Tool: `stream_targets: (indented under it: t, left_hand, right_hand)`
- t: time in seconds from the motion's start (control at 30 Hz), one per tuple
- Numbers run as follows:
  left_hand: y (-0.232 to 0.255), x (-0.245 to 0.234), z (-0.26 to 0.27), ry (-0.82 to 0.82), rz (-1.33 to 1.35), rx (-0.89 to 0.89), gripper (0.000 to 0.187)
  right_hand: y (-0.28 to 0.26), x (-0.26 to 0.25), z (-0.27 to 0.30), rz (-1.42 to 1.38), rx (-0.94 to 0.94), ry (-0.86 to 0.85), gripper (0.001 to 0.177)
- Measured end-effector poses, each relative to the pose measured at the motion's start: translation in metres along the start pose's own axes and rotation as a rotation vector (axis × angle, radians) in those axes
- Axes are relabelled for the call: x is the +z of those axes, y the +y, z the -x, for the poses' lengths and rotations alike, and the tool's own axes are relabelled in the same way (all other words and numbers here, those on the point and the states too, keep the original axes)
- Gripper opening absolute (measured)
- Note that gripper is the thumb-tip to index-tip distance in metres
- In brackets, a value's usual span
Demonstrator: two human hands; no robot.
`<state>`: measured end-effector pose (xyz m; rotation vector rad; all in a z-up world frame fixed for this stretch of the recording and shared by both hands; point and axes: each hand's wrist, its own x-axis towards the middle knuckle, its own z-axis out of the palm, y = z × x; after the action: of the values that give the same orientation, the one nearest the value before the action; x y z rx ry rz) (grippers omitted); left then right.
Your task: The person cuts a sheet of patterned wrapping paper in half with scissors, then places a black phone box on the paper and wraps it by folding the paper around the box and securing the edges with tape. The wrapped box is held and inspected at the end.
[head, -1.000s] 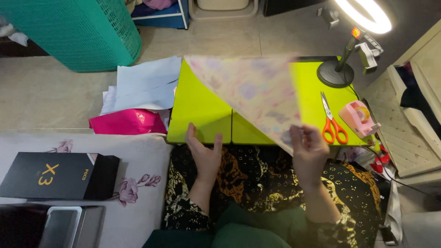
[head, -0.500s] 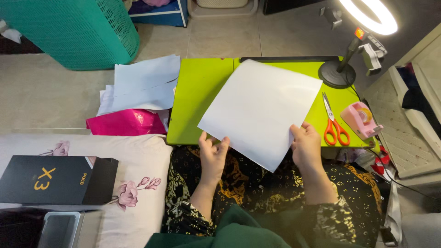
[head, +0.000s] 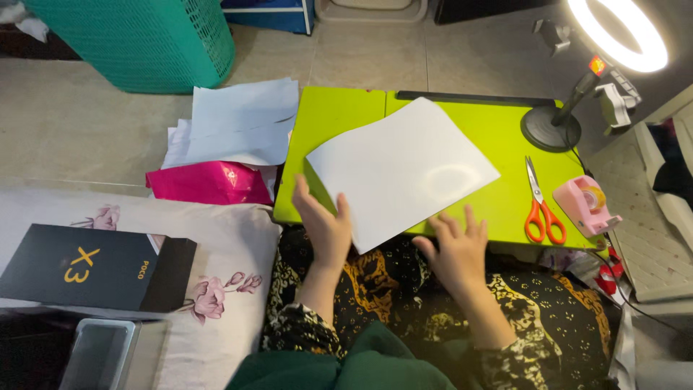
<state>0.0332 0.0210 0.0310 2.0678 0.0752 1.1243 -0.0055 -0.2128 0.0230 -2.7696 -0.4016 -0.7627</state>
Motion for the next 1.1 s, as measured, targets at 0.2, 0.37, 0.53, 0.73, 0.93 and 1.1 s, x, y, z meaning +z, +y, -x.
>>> stream_targets:
  t: [0.2, 0.37, 0.53, 0.73, 0.93, 1.1]
  left_hand:
    - [0.028, 0.004, 0.029, -0.645, -0.205, 0.275, 0.078]
    - [0.024, 0.004, 0.040, -0.832, -0.304, 0.248, 0.052]
    - [-0.002, 0.004, 0.033, -0.701, -0.478, 0.321, 0.030]
    - [-0.003, 0.004, 0.030, -0.682, -0.298, 0.200, 0.038]
    - [0.004, 0.003, 0.034, -0.669, -0.286, 0.269, 0.045]
    - [0.007, 0.001, 0.039, -0.675, -0.298, 0.259, 0.041]
  right_hand:
    - [0.008, 0.028, -0.016, -0.244, 0.030, 0.057, 0.035]
    - [0.030, 0.029, -0.039, -0.016, -0.061, 0.046, 0.046]
    - [0.010, 0.011, -0.009, 0.030, 0.025, -0.027, 0.047]
    - [0.003, -0.005, 0.000, 0.005, 0.054, 0.060, 0.044]
    - [0.011, -0.003, 0.000, 0.046, 0.068, 0.046, 0.045]
    - [0.015, 0.004, 0.006, 0.065, 0.085, 0.031, 0.047]
